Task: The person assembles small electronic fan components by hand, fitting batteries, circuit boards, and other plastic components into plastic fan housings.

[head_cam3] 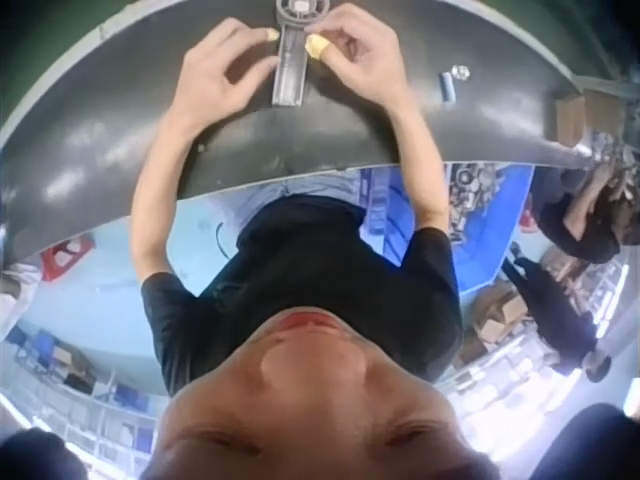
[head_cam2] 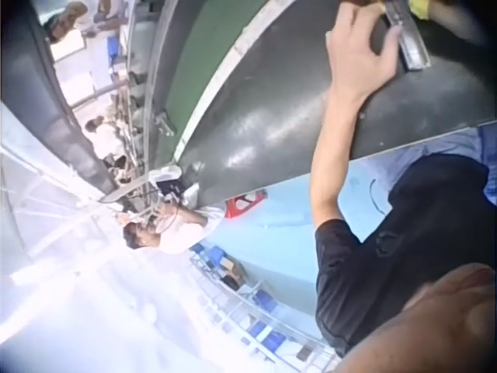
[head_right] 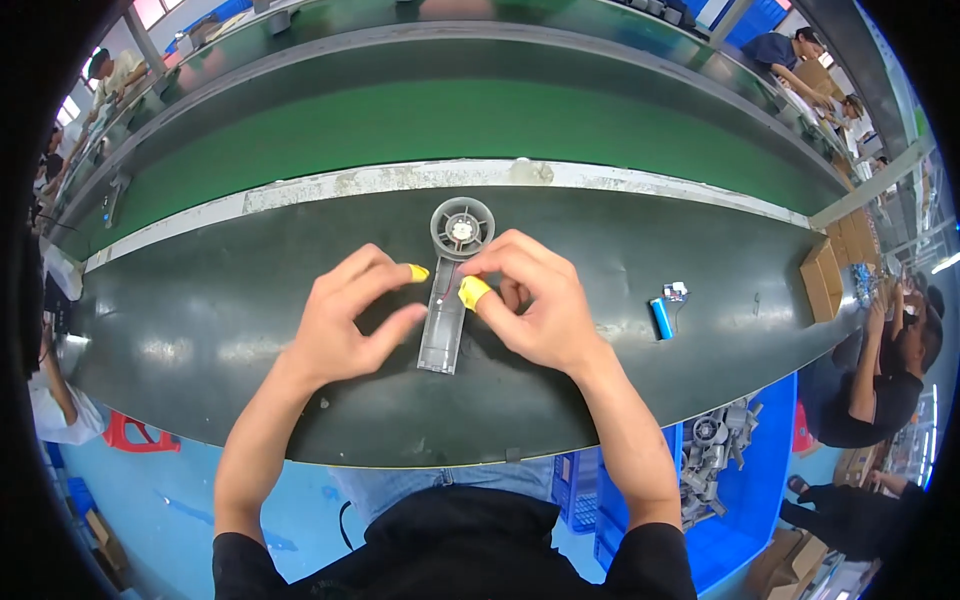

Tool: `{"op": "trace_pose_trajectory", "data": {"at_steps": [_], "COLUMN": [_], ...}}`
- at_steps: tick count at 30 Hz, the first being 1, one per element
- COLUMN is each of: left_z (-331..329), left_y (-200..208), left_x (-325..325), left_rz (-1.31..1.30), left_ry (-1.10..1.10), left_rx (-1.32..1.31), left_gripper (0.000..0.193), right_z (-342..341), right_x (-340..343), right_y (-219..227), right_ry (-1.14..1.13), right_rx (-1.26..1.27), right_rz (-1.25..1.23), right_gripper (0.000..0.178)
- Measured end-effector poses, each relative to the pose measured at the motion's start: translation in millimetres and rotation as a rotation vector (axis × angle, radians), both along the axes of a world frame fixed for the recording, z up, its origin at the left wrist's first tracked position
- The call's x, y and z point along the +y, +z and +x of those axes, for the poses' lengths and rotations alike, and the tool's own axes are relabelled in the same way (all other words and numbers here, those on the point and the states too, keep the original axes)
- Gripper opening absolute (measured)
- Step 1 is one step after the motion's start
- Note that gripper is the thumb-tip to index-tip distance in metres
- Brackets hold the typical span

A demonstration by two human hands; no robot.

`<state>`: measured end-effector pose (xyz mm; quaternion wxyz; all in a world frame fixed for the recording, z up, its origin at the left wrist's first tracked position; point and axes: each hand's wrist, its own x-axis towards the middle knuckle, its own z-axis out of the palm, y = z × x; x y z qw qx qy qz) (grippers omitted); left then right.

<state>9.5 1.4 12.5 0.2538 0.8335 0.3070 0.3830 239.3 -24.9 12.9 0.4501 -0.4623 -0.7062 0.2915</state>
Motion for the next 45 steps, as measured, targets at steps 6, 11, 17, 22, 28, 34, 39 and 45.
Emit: {"op": "trace_pose_trajectory", "data": {"at_steps": [6, 11, 17, 22, 28, 34, 39, 45], "left_z": [12.5, 13.8, 10.0, 1.7, 3.7, 5.7, 6.0, 5.6], "left_y": [-14.1, -9.3, -1.2, -3.8, -7.7, -6.8, -8.6, -0.2], "left_x": [-5.1, -3.9, -13.0, -13.8, -12.5, -5.8, -0.6, -5.5], "left_rz": [0.073, 0.086, -0.235, -0.533, -0.707, -0.269, 0.162, 0.175], "left_ry": [0.004, 0.002, -0.104, -0.247, -0.268, -0.069, -0.046, -0.077], "left_rx": [0.047, -0.105, -0.194, -0.346, -0.536, -0.342, -0.212, -0.161], "left_gripper": [0.027, 0.028, 0.045, 0.043, 0.037, 0.045, 0.049, 0.039], "right_z": [-2.5, -15.0, -20.3, -19.1, -19.6, -18.1, -19.4, -18.1], "right_x": [-2.5, -5.6, 1.8, -6.9, -1.4, -7.4, -11.0, -7.7], "right_y": [-4.5, -3.5, -12.2, -4.5, -11.9, -12.0, -6.0, -11.5], "right_ry": [0.022, 0.010, -0.096, -0.132, -0.095, -0.084, 0.219, 0.312], "right_rx": [-0.047, -0.020, -0.233, -0.366, -0.258, 0.084, 0.424, 0.705], "right_rz": [0.053, 0.114, 0.535, 0.700, 0.687, 0.254, -0.301, -0.680], "right_gripper": [0.033, 0.041, 0.033, 0.031, 0.025, 0.015, 0.005, 0.012]}}
